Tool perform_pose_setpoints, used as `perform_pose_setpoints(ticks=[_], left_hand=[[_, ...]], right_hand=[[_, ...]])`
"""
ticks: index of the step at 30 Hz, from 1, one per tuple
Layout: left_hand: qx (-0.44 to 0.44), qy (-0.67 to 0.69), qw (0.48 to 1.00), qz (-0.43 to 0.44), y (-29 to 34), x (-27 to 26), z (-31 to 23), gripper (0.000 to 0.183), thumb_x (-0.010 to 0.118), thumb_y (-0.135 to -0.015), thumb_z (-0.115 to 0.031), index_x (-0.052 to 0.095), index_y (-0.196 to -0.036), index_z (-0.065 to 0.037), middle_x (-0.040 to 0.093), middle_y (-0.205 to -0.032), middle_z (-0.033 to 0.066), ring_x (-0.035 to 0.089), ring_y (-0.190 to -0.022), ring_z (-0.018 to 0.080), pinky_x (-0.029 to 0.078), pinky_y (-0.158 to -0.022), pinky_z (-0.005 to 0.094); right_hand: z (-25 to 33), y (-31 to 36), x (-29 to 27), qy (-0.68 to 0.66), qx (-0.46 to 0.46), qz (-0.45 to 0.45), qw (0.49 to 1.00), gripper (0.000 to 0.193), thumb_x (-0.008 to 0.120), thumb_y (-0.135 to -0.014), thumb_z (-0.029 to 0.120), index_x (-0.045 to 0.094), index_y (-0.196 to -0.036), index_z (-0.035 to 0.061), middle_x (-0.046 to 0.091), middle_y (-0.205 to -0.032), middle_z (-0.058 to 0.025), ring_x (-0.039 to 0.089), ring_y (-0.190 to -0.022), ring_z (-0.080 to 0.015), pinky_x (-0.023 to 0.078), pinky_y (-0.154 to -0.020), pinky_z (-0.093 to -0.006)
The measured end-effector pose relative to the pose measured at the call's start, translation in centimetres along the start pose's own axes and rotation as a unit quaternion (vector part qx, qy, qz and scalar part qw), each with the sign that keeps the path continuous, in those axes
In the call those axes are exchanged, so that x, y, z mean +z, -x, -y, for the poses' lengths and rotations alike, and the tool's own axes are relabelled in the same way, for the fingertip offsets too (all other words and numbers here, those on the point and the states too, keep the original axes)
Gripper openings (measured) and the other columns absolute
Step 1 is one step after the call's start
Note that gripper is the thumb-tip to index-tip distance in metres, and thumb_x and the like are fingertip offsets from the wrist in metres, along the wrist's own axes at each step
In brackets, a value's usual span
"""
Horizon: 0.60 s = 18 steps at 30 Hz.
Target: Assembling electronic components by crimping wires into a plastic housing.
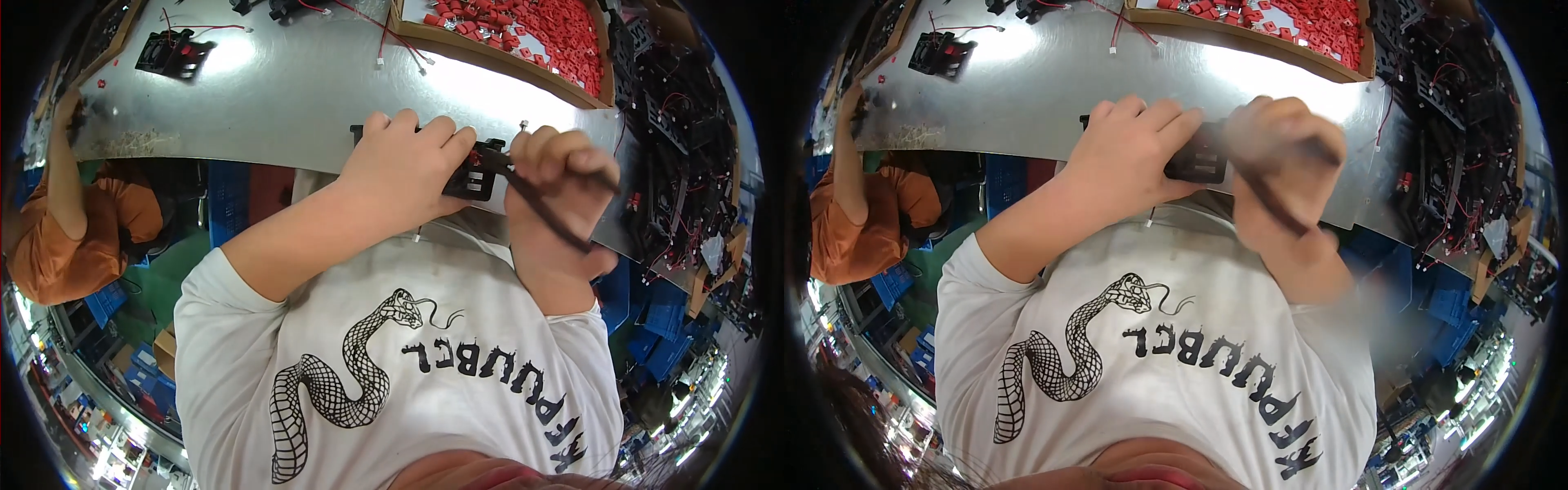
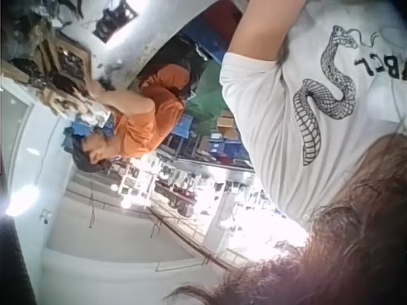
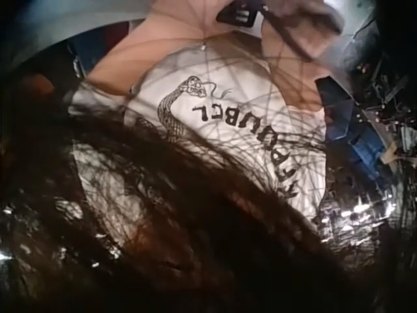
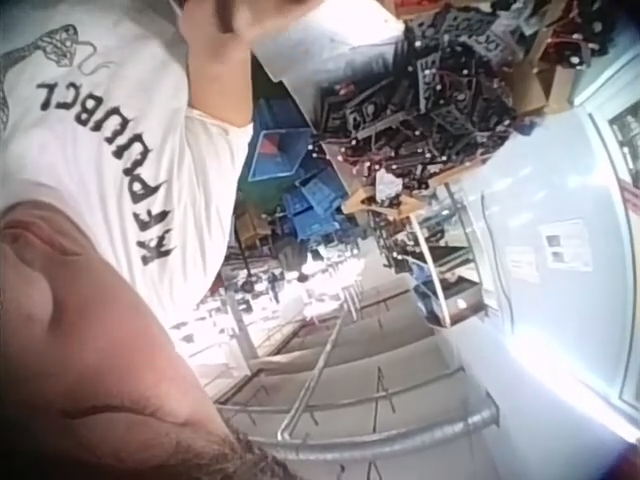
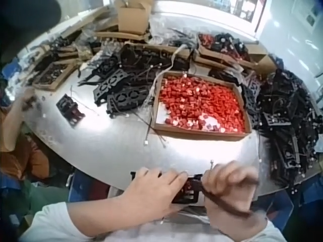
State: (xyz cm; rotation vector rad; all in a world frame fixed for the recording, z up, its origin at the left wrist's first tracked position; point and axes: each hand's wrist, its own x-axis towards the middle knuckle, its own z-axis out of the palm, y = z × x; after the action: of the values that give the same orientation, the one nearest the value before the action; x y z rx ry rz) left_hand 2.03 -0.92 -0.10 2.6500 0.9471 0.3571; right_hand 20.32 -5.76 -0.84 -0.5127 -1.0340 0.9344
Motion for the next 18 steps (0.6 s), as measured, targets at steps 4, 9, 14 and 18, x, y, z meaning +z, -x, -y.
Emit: perform_pose_setpoints(ticks=[4, 9, 14, 18], left_hand=[[-0.012, 0.021, 1.000, 0.008, -0.2, -0.2, 0.4, 0.069, 0.084, -0.073, -0.047, 0.062, -0.128, -0.011, 0.065, -0.108, 0.0041, 0.063, -0.095, 0.0278, 0.046, -0.082, 0.0446], [-0.012, 0.037, 0.999, 0.026, -0.3, -0.6, 0.7, 0.069, 0.085, -0.073, -0.046, 0.062, -0.128, -0.011, 0.066, -0.108, 0.0040, 0.063, -0.096, 0.0281, 0.046, -0.083, 0.0446], [-0.010, 0.028, 1.000, 0.008, -0.2, -0.2, 0.8, 0.069, 0.085, -0.072, -0.047, 0.063, -0.127, -0.011, 0.065, -0.107, 0.0038, 0.063, -0.095, 0.0275, 0.046, -0.082, 0.0442], [-0.012, 0.024, 1.000, 0.011, -0.3, -0.2, 0.6, 0.069, 0.085, -0.073, -0.047, 0.063, -0.128, -0.011, 0.065, -0.107, 0.0036, 0.063, -0.095, 0.0271, 0.046, -0.082, 0.0439]], right_hand=[[-1.1, 1.3, 1.1, 0.116, -0.110, 0.099, 0.982, 0.074, 0.065, -0.084, 0.075, 0.054, -0.122, 0.0120, 0.049, -0.095, -0.0070, 0.046, -0.080, -0.0211, 0.035, -0.071, -0.0378], [0.7, 0.4, 1.3, 0.138, -0.061, 0.085, 0.985, 0.078, 0.059, -0.087, 0.076, 0.056, -0.135, 0.0141, 0.053, -0.099, -0.0068, 0.048, -0.088, -0.0211, 0.039, -0.074, -0.0371], [1.4, 0.3, 0.6, 0.089, 0.003, 0.078, 0.993, 0.092, 0.055, -0.081, 0.086, 0.052, -0.141, 0.0156, 0.052, -0.101, -0.0056, 0.046, -0.089, -0.0195, 0.038, -0.074, -0.0350], [0.8, 0.4, 0.4, -0.010, 0.001, 0.055, 0.998, 0.079, 0.069, -0.085, 0.069, 0.051, -0.129, 0.0063, 0.053, -0.112, -0.0144, 0.053, -0.097, -0.0282, 0.048, -0.080, -0.0413]])
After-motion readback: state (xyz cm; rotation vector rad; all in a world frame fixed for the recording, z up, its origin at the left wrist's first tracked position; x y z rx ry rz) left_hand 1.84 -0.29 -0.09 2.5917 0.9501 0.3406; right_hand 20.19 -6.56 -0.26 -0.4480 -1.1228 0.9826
